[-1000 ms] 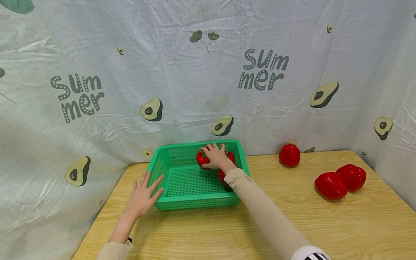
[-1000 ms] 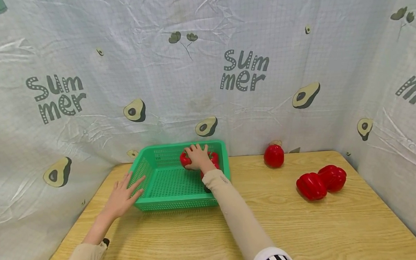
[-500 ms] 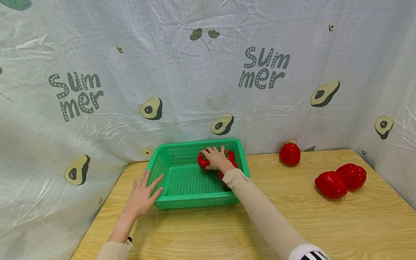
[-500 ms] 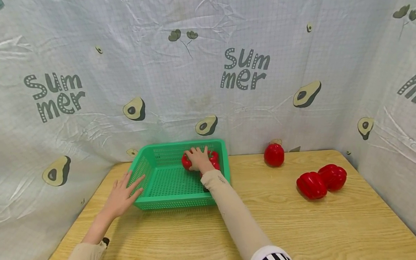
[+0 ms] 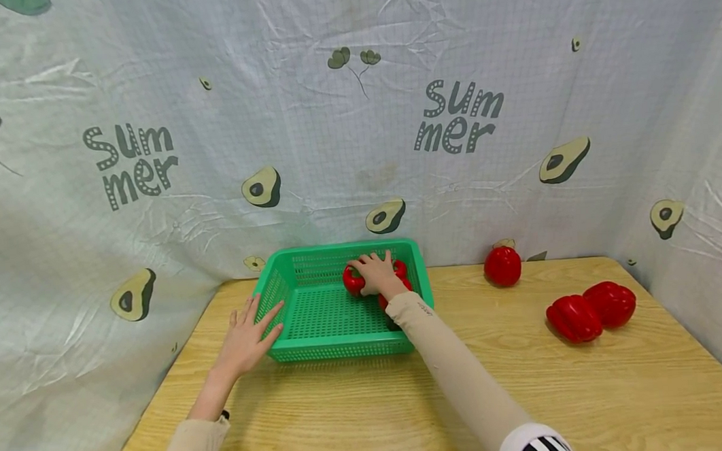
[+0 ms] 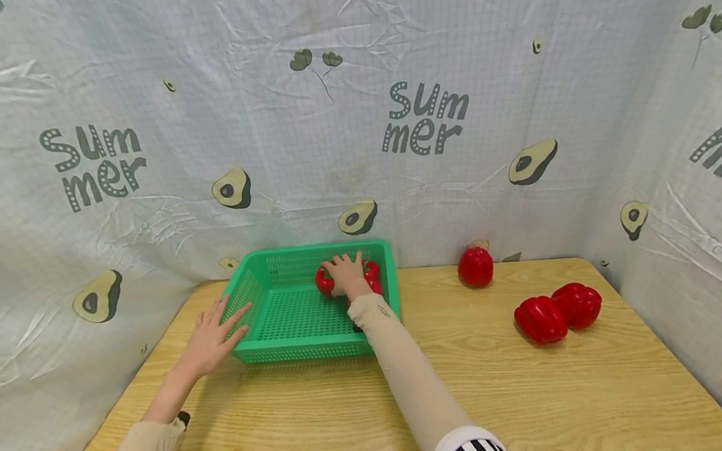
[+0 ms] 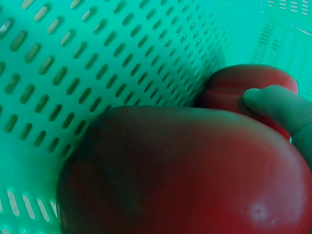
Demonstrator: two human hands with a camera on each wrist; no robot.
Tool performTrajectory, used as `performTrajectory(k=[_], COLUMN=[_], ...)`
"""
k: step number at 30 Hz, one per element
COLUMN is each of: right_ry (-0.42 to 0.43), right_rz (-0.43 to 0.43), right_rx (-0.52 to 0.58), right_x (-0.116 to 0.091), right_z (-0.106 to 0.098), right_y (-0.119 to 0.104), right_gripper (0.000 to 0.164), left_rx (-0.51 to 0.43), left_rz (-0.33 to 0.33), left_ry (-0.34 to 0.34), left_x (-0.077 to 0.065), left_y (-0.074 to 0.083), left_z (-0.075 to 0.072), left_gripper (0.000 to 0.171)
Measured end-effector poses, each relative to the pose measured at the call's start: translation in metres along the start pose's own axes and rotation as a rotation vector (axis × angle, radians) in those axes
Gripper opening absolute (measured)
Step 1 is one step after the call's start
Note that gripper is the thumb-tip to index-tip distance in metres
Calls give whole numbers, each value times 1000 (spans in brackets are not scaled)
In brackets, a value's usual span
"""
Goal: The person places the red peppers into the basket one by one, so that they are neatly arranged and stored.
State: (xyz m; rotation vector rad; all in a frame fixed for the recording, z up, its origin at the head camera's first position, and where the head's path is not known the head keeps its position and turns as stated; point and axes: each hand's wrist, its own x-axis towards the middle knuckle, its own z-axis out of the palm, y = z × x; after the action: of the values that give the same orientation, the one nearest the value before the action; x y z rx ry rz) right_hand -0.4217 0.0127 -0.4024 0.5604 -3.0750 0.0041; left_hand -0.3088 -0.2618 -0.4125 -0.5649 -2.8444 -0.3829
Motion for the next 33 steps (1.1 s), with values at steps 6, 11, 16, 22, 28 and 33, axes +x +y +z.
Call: performTrajectory(k=[6,11,16,22,28,33], right_ry=[-7,-28,-40,-27,-34,-21], right_rz=[13,17,17,1,-31,-67], right_rx=[-18,-23,-7,5,60,45], right_x=[-1,-2,-6,-10,-19,-27], right_z=[-1,-4,-14,-31,-47,-57], right_y=[-2,-1,1,5,9,9], right_gripper=[68,71,73,70,63,61], left_rx=[-2,4,5,4,11,19], left_rz=[-6,-7,-5,0,4,12], left_ry=[-10,-13,-12,-3,2,11], left_x=[0,-1,-2,-2,-3,-4], left_y=[1,2,2,2,2,1], left_z=[-1,-1,-2,-2,1,3], left_gripper=[49,48,49,49,49,49])
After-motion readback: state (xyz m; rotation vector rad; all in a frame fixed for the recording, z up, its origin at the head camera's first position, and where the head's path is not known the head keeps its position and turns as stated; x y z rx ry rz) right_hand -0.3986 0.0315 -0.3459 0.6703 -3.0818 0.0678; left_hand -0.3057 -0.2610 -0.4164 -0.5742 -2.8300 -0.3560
